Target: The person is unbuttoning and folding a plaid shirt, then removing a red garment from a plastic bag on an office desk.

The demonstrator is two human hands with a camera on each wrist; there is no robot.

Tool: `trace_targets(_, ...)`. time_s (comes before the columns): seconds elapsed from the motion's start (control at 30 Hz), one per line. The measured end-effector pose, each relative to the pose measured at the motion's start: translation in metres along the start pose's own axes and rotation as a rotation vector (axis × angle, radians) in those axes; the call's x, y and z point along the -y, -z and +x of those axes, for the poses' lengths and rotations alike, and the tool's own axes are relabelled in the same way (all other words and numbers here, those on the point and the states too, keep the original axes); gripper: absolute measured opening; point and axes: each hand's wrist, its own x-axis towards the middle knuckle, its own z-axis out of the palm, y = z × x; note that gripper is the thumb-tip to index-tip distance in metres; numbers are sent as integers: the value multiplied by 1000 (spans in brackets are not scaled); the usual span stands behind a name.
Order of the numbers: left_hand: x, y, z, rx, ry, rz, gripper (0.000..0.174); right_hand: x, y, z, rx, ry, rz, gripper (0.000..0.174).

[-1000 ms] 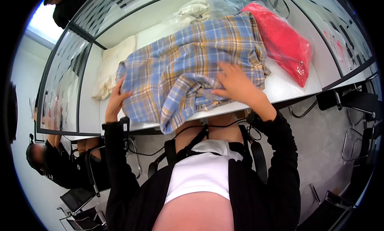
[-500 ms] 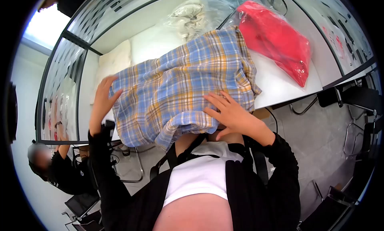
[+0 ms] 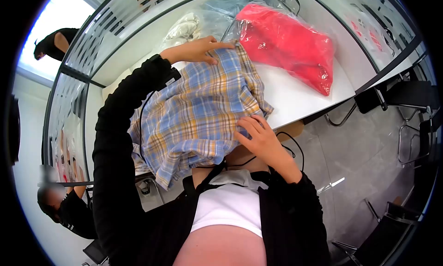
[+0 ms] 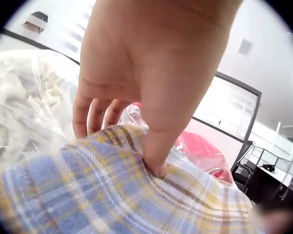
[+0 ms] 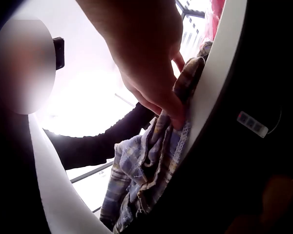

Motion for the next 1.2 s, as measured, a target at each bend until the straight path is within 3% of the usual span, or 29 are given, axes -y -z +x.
trace_targets(0.03,-2,2,3,2,6,-85,48,-1,0,1,-29,10,5,18)
trace_targets(0.13,9,8,17,-63,-168,98,34,-3,-1,0,-63,41,51,17)
trace_targets(0.17,12,10,16,-165,-246,-70,24,-4,-3,-1,-57,58,52,16)
trace_targets(0.3,13,35,-2,-219,-22,-115,21,-6,-4,-4,-39,52,68,16)
trace_targets(0.4,26,23,-9,-332,-87,-152,20,-10,4,4,9,6,123,17)
trace_targets(0.53,23,19,-18,-323,65,-84,28,-12,8,1,71,-92,215,20)
trace_targets(0.63,19,23,-51,-307,2,118,36,-14,24,-1,182,-156,326,27)
trace_targets(0.8,-52,18,-148,-117,161,85,43,-23,56,25,258,-251,300,25)
trace_targets(0.87,-73,-3,-183,-44,199,36,50,-30,70,53,312,-192,342,21)
trace_targets(0.93,-93,-32,-214,-126,165,-35,62,-36,76,90,350,-114,420,17)
trace_targets(1.0,-114,-68,-239,-237,213,76,75,-37,74,136,401,55,403,13)
trace_targets(1.1,-146,-105,-253,-278,426,20,87,-42,43,206,544,81,379,14)
trace_targets(1.2,-165,-131,-263,-318,568,4,90,-46,-19,263,591,263,174,16)
